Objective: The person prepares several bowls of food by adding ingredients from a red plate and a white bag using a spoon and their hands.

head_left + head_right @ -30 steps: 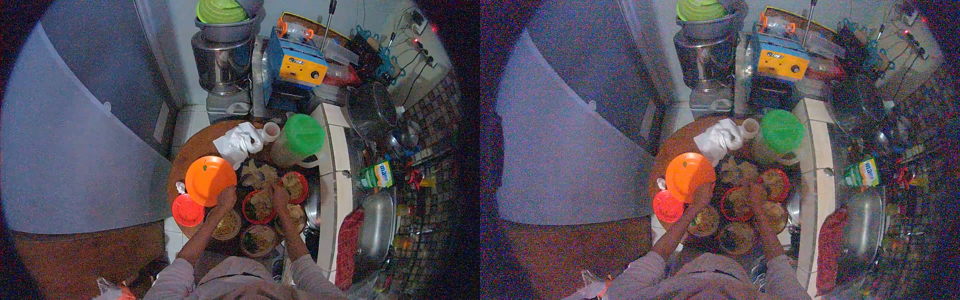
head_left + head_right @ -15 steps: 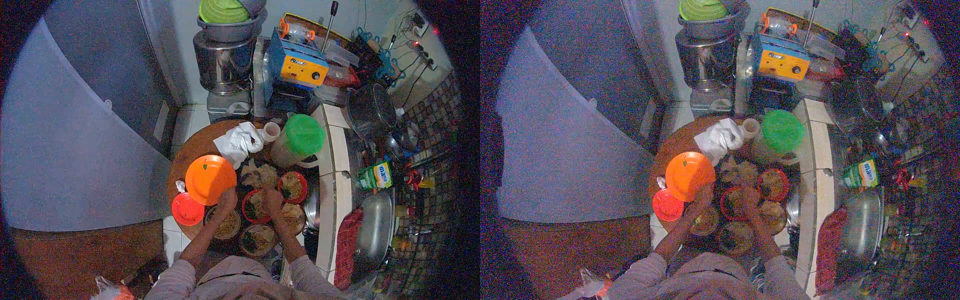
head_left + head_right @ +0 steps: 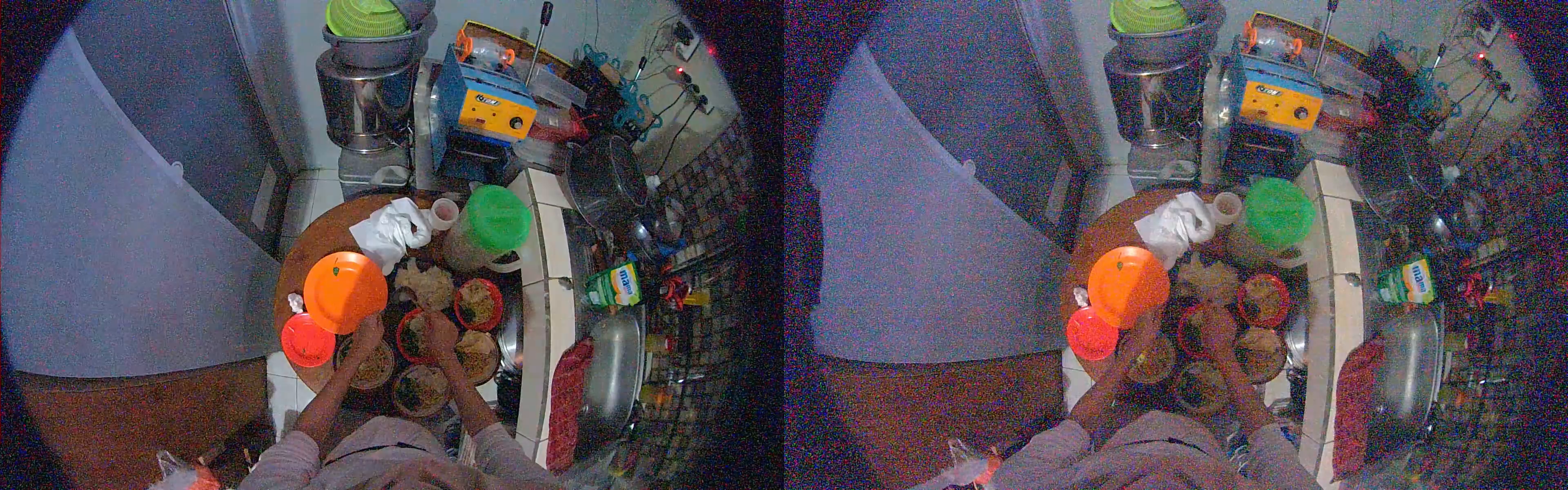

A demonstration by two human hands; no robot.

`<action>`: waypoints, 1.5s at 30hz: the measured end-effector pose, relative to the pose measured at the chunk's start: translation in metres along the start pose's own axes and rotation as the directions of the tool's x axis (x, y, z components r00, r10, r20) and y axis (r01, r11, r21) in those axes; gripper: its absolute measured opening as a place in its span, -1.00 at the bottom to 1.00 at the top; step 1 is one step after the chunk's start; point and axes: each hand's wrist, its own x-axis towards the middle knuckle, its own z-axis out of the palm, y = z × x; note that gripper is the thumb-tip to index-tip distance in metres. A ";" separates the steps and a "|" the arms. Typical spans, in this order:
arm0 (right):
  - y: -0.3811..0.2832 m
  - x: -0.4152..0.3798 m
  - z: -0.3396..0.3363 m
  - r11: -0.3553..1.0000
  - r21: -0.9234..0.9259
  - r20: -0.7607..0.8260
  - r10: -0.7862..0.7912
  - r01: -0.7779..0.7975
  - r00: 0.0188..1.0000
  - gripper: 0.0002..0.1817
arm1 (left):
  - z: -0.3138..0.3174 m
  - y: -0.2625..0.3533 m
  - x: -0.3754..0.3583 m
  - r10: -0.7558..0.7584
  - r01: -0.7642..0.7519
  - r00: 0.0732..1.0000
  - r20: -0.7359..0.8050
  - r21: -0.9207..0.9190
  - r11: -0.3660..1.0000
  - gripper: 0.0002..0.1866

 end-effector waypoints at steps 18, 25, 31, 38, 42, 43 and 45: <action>0.001 0.023 -0.013 0.949 -0.130 0.150 0.306 -0.288 0.940 -0.68 | 0.007 -0.011 -0.005 -0.185 0.203 0.958 0.217 -0.065 0.977 -0.74; 0.047 0.002 0.044 0.968 -0.049 0.061 0.250 -0.247 0.966 -0.67 | 0.016 -0.017 0.000 -0.249 0.292 0.907 0.340 -0.080 0.953 -0.72; 0.013 0.001 0.017 0.844 0.387 0.162 0.334 -0.371 0.929 -0.66 | 0.015 -0.015 -0.008 -0.120 0.134 0.980 0.157 -0.082 0.988 -0.72; 0.071 0.001 0.077 0.455 0.888 0.097 -0.030 -0.073 0.995 -0.66 | 0.028 -0.024 0.001 -0.246 0.269 0.926 0.285 -0.041 0.962 -0.76; 0.077 0.003 0.068 0.686 0.586 0.358 0.259 -0.432 0.897 -0.59 | 0.030 -0.030 -0.007 -0.208 0.230 0.947 0.246 -0.065 0.971 -0.77; 0.084 0.001 0.072 0.646 0.560 0.407 0.331 -0.518 0.852 -0.56 | 0.027 -0.028 -0.007 -0.209 0.231 0.947 0.246 -0.065 0.971 -0.77; 0.092 -0.001 0.079 0.826 0.369 0.276 0.340 -0.426 0.899 -0.58 | 0.024 -0.025 -0.009 -0.100 0.120 0.983 0.152 -0.128 0.984 -0.78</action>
